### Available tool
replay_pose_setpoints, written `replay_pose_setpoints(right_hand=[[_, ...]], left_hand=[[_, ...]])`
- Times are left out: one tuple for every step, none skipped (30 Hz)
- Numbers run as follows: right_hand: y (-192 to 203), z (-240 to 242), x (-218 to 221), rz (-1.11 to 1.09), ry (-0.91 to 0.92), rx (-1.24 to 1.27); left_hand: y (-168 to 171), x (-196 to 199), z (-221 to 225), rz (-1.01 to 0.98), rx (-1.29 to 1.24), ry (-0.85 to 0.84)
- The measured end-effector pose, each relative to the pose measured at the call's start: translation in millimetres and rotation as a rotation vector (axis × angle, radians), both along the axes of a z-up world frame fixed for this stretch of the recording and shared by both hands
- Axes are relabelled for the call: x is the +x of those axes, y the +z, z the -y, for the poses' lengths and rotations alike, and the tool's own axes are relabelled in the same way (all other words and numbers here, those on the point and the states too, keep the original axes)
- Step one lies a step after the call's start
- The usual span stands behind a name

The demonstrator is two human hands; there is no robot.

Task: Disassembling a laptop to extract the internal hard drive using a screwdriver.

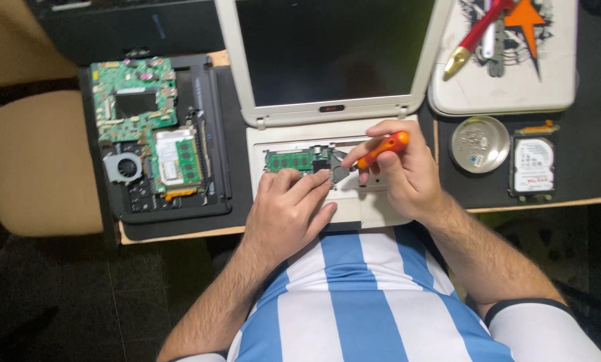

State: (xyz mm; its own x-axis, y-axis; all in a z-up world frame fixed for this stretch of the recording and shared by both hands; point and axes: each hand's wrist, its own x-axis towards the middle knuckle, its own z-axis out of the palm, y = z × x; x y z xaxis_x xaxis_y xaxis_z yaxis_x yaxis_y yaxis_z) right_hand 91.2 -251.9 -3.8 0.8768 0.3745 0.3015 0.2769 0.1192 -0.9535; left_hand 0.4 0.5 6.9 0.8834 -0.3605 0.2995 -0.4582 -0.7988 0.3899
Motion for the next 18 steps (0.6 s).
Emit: replay_pose_setpoints(right_hand=[[2, 6, -2, 0.003, -0.020, -0.005], [4, 13, -4, -0.026, -0.053, 0.033], [6, 20, -7, -0.056, -0.085, 0.070], [5, 33, -6, -0.054, -0.103, 0.065], [5, 46, -6, -0.056, -0.139, 0.064], [4, 58, -6, -0.057, -0.175, 0.063], [1, 75, -6, -0.054, -0.183, 0.058], [-3, 92, -7, -0.070, -0.230, 0.030], [-7, 108, -6, -0.085, -0.275, 0.004], [-5, 119, -8, -0.082, -0.278, 0.001], [-3, 128, -8, -0.051, -0.340, -0.068], [-1, 138, -9, -0.019, -0.402, -0.138], [7, 138, -12, -0.018, -0.403, -0.137], [16, 138, -15, -0.020, -0.490, -0.250], [25, 138, -18, -0.023, -0.576, -0.363], [23, 143, -18, -0.023, -0.577, -0.361], [21, 147, -18, -0.019, -0.578, -0.379], [18, 152, -17, -0.015, -0.579, -0.396]], left_hand=[[0, 0, 0, 0.003, -0.005, -0.020], [0, 1, 0, 0.006, -0.003, -0.011], [0, 0, 1, 0.008, -0.002, 0.000], [-2, 1, 1, 0.009, -0.007, -0.019], [-4, 1, 1, 0.017, 0.002, -0.009], [-6, 0, 0, 0.025, 0.012, 0.001], [-5, 0, 1, 0.027, 0.006, -0.006], [-4, 1, 2, 0.026, 0.007, 0.001], [-3, 0, 1, 0.024, 0.011, 0.013], [-2, 1, 3, 0.026, 0.008, 0.009], [-1, 1, 3, 0.019, 0.015, 0.019], [0, 2, 3, 0.011, 0.021, 0.030], [0, 2, 4, 0.013, 0.022, 0.029], [0, 3, 4, 0.072, 0.016, 0.013], [1, 3, 4, 0.130, 0.009, -0.002], [1, 3, 4, 0.131, 0.010, -0.003], [1, 3, 4, 0.130, 0.005, -0.001], [0, 3, 4, 0.128, 0.000, 0.001]])
